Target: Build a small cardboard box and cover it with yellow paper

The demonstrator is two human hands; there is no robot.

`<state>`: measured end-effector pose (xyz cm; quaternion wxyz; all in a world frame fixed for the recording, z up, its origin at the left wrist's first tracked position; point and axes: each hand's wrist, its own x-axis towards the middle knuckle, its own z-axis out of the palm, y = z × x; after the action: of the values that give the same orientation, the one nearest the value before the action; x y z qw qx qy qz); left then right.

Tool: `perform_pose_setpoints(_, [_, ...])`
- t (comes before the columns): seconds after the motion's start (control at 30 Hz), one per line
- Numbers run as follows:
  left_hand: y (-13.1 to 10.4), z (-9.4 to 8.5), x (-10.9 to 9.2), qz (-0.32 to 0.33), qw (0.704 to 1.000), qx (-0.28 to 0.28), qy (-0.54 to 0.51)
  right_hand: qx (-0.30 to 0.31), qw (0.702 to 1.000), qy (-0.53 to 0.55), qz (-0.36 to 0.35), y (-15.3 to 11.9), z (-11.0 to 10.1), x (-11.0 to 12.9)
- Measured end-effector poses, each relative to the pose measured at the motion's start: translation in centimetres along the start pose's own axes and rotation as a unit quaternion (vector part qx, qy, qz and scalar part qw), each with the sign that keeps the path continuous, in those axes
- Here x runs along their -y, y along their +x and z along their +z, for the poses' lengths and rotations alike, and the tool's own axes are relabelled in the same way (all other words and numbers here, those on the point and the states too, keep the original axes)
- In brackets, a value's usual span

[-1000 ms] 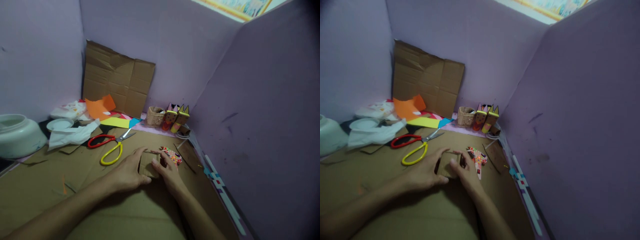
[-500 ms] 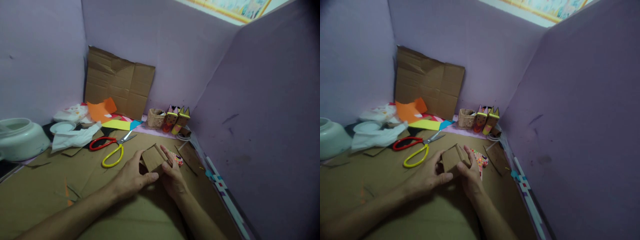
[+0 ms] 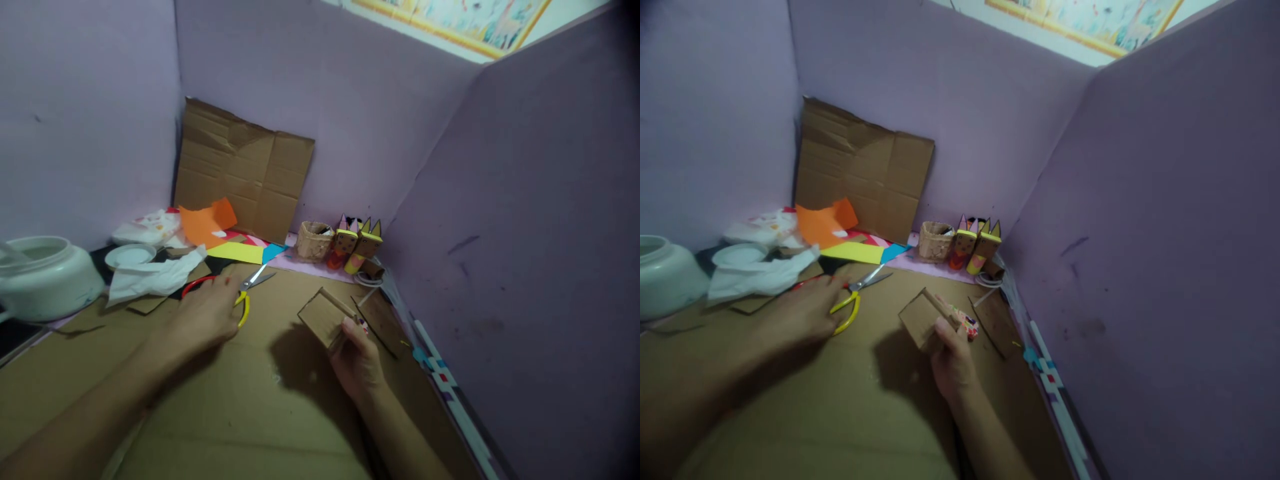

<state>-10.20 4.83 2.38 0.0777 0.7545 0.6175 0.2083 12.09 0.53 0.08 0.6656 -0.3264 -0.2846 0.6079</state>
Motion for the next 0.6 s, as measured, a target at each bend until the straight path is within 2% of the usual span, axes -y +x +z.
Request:
perform_pose_setpoints(0.03, [0.4, 0.1, 0.7, -0.017, 0.996, 0.051, 0.073, 0.007, 1.000, 0.001, -0.001, 0.0, -0.1, 0.0])
perform_pose_setpoints(0.1, [0.9, 0.5, 1.4, -0.035, 0.984, 0.100, 0.143, 0.020, 1.000, 0.002, -0.005, 0.0, -0.3, 0.0])
perform_pose_setpoints(0.27, [1.9, 1.0, 1.4, -0.074, 0.982, 0.059, 0.162, 0.038, 0.999, 0.007, -0.001, -0.3, -0.5, 0.0])
perform_pose_setpoints(0.37, [2.5, 1.0, 1.8, -0.088, 0.982, 0.061, 0.157, 0.041, 0.999, 0.002, 0.000, -0.3, -0.5, 0.1])
perform_pose_setpoints(0.6, [2.8, -0.3, 2.5, -0.103, 0.992, 0.043, 0.057, 0.026, 0.999, 0.021, -0.010, -0.1, -0.6, 0.2])
